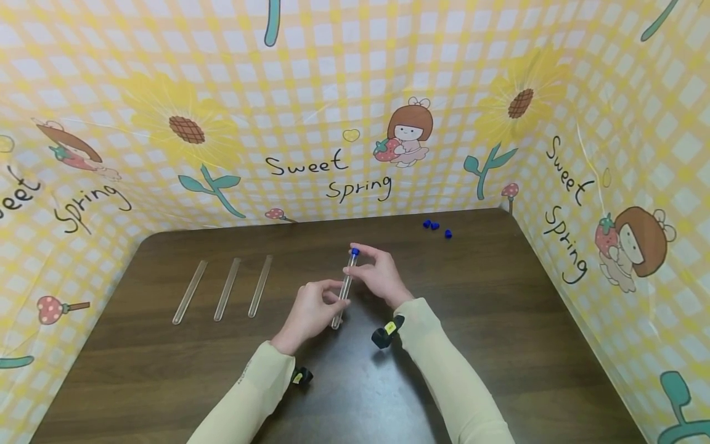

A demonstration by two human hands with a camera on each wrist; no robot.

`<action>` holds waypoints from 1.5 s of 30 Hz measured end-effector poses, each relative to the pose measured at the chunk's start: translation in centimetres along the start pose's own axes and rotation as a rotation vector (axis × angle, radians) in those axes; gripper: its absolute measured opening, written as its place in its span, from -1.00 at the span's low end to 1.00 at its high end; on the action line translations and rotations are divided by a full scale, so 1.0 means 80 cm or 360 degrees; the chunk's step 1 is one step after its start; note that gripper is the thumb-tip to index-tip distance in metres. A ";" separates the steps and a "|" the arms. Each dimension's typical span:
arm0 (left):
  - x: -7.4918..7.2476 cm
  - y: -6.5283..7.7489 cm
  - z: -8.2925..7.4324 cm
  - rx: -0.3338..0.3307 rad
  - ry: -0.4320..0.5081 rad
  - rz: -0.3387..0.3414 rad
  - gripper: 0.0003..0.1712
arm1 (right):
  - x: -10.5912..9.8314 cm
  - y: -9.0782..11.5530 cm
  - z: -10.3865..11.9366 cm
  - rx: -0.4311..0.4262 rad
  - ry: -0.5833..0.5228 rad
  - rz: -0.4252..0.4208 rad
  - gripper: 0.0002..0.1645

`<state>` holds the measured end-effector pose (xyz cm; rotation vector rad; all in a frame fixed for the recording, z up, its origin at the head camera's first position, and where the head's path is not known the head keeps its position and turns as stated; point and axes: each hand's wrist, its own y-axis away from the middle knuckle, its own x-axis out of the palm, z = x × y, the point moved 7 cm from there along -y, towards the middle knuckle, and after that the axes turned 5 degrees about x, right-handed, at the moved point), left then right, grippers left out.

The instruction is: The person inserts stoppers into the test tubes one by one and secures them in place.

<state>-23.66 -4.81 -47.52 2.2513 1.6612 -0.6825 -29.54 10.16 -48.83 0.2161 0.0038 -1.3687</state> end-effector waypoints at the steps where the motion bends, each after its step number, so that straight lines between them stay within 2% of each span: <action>1: 0.000 0.000 0.000 -0.0001 -0.0001 0.0000 -0.57 | 0.001 0.000 0.000 -0.0003 -0.0002 0.0003 -0.30; 8: -0.002 0.001 0.000 -0.0018 -0.0008 0.0005 -0.57 | 0.001 -0.001 -0.001 0.0006 0.0013 -0.0005 -0.36; 18: -0.006 0.001 -0.004 0.0009 0.0004 -0.0012 -0.59 | 0.003 -0.002 0.008 -0.0070 0.0020 0.0009 -0.39; 26: -0.007 -0.003 -0.004 0.0022 -0.0039 -0.0018 -0.60 | 0.002 -0.003 0.007 -0.0045 -0.0024 -0.0018 -0.43; 34: -0.009 -0.005 -0.006 0.0066 -0.0036 -0.0067 -0.60 | 0.001 -0.003 0.011 -0.0089 -0.0169 -0.0031 -0.43; 45: -0.007 -0.007 -0.008 0.0082 0.0029 -0.0059 -0.60 | -0.005 -0.003 0.008 -0.0119 -0.0307 -0.0012 -0.46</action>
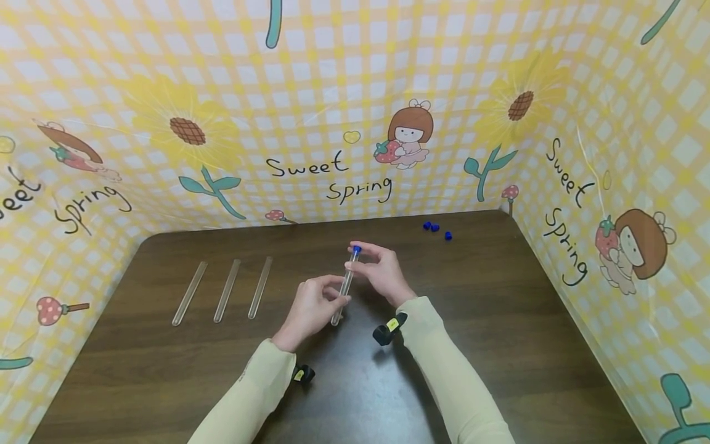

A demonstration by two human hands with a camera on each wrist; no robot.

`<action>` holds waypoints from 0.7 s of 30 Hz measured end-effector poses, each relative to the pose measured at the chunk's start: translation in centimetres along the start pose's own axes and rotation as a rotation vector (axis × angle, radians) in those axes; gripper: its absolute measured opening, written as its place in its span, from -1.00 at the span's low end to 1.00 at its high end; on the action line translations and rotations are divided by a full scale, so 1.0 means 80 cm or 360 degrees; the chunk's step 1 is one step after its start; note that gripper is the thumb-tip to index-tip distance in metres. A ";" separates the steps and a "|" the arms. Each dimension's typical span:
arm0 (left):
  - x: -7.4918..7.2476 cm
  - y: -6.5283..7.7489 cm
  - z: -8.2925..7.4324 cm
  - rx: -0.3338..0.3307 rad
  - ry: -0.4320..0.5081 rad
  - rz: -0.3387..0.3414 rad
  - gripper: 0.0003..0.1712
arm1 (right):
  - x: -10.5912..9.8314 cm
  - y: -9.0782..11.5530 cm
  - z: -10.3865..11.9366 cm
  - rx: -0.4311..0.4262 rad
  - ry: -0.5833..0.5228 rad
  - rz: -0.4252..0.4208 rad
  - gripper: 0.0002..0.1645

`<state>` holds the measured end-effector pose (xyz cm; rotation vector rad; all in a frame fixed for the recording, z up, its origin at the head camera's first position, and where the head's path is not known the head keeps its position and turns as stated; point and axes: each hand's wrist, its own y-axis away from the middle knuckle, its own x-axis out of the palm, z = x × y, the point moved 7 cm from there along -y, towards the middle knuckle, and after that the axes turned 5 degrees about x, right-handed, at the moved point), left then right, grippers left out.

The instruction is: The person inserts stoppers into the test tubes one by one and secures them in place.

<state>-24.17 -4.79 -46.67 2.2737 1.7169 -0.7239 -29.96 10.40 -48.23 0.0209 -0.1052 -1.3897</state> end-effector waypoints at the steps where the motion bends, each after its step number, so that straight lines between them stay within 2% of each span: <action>1: 0.000 0.000 0.000 -0.0003 0.0009 0.0002 -0.59 | 0.000 -0.001 0.000 -0.0002 0.0006 -0.0002 -0.46; 10: -0.001 -0.003 0.002 -0.0010 -0.0047 -0.0025 -0.55 | 0.003 -0.001 0.003 -0.0018 0.0117 -0.0021 -0.35; 17: -0.003 -0.003 0.002 0.0010 -0.0061 -0.0058 -0.57 | 0.004 -0.003 0.003 0.0050 0.0199 -0.0025 -0.40; 21: -0.007 -0.003 0.001 0.0004 -0.0043 -0.0061 -0.58 | 0.006 -0.004 0.005 0.0044 0.0220 -0.0008 -0.39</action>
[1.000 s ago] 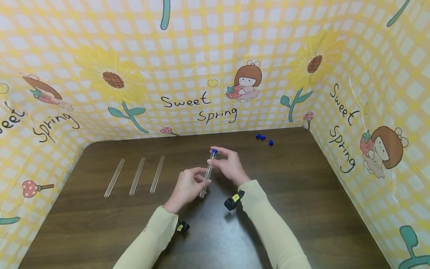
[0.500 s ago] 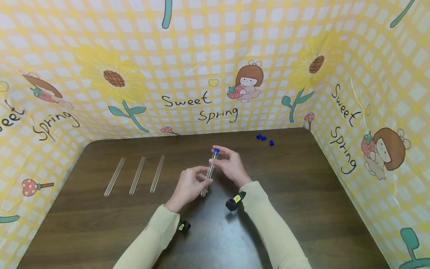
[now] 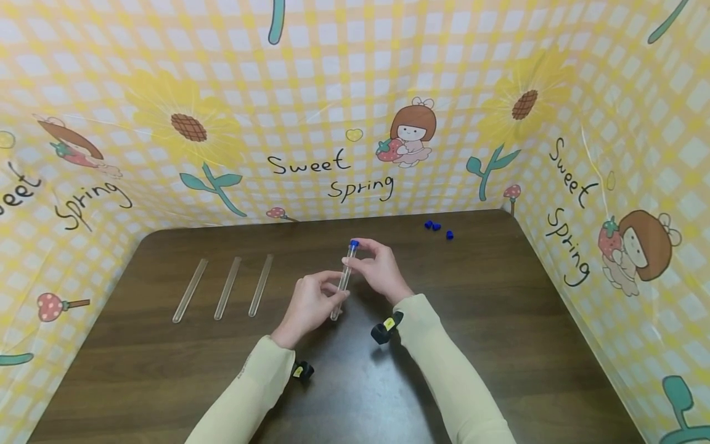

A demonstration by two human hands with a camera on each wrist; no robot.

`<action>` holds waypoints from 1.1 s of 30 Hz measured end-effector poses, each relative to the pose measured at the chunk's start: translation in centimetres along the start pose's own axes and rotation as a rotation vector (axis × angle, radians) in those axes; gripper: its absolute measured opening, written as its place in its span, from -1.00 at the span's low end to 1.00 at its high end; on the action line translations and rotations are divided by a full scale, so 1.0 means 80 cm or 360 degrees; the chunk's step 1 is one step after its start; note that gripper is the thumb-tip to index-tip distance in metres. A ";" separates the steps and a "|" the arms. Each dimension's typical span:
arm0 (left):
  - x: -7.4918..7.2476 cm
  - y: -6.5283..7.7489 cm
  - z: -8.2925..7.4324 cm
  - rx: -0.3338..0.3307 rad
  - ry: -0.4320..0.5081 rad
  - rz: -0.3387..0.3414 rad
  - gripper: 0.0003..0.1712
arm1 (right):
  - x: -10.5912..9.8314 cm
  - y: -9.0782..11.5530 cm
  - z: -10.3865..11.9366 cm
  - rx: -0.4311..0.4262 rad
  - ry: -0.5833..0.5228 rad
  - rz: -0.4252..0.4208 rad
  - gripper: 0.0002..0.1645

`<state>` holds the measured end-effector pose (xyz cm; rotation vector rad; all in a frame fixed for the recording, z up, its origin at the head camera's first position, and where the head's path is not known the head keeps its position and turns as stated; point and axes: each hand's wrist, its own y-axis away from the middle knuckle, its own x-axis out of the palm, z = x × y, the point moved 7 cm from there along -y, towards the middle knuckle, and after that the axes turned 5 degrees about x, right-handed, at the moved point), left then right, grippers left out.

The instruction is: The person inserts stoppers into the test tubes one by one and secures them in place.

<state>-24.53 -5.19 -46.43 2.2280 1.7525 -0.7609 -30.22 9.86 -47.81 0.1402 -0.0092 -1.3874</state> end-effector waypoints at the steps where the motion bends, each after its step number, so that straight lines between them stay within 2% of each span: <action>1: -0.001 0.000 0.000 -0.0005 0.0003 0.0002 -0.59 | 0.000 0.000 0.001 -0.0003 0.0005 0.0003 -0.38; 9: -0.002 0.000 0.004 -0.0037 -0.0023 0.0011 -0.59 | 0.003 -0.002 -0.003 0.0035 0.0024 0.0009 -0.36; 16: -0.001 -0.001 0.003 -0.0026 -0.0092 -0.0004 -0.58 | 0.001 -0.007 -0.005 -0.0007 0.0085 0.0027 -0.36; 22: -0.009 -0.003 0.001 -0.0039 -0.0064 -0.0028 -0.57 | -0.007 -0.007 -0.002 -0.0038 0.0077 -0.0059 -0.28; 27: -0.020 -0.001 0.005 -0.0086 -0.0051 -0.0071 -0.56 | -0.025 -0.007 0.001 -0.0050 0.0130 -0.0158 -0.29; 33: -0.024 0.001 0.009 -0.0109 -0.0044 -0.0072 -0.57 | -0.046 -0.006 0.001 -0.0031 0.0167 -0.0242 -0.28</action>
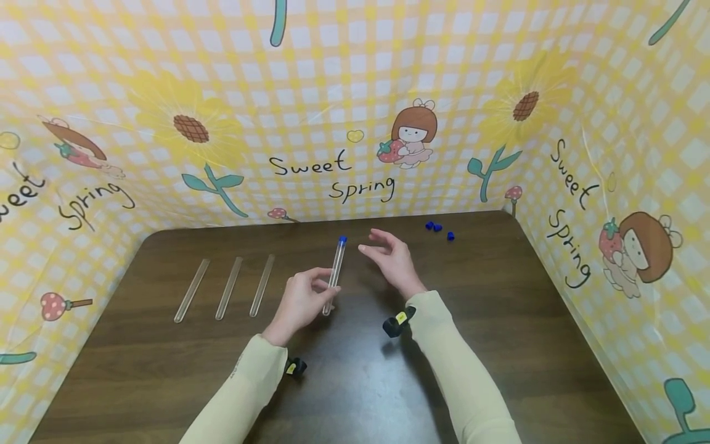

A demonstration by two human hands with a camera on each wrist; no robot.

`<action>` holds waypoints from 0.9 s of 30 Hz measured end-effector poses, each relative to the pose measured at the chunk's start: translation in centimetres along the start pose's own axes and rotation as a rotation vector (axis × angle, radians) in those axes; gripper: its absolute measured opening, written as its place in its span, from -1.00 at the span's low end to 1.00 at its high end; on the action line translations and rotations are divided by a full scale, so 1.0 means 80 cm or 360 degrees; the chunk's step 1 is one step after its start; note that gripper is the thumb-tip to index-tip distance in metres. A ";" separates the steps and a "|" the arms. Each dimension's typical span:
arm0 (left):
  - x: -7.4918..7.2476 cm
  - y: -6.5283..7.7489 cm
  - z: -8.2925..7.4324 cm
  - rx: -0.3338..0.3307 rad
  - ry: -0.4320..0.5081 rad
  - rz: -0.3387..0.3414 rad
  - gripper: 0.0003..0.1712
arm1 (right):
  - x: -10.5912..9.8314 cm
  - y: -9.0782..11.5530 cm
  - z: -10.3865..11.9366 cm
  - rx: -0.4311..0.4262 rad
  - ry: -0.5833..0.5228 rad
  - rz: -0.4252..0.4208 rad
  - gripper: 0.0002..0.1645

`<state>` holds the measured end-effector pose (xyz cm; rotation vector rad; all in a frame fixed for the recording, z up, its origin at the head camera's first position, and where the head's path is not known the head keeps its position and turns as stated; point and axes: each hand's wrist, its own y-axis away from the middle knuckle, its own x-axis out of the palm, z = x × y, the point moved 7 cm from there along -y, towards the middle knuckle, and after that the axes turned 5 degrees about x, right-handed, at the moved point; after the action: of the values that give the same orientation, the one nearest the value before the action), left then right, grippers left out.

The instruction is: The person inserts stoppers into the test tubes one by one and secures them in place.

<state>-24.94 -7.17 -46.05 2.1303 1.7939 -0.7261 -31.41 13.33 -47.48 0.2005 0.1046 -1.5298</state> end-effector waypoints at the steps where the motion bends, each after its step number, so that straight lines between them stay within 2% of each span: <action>1: 0.000 0.000 0.001 -0.0004 -0.0001 -0.0001 -0.56 | -0.003 0.000 0.000 0.0005 0.0001 -0.0015 -0.28; 16: -0.013 0.007 0.014 -0.0048 0.0060 -0.0017 -0.57 | -0.057 0.002 -0.016 0.0093 -0.0001 -0.0223 -0.31; 19: -0.018 0.008 0.018 -0.0056 0.0021 -0.0036 -0.57 | -0.068 0.004 -0.018 0.0097 0.0005 -0.0260 -0.30; 27: -0.033 0.008 0.029 -0.0039 -0.0198 -0.0093 -0.58 | -0.093 0.003 -0.022 0.0085 0.0010 -0.0329 -0.31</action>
<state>-25.10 -10.68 -46.67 1.9782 1.7967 -0.8275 -31.36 20.96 -47.77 0.2428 0.0915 -1.7393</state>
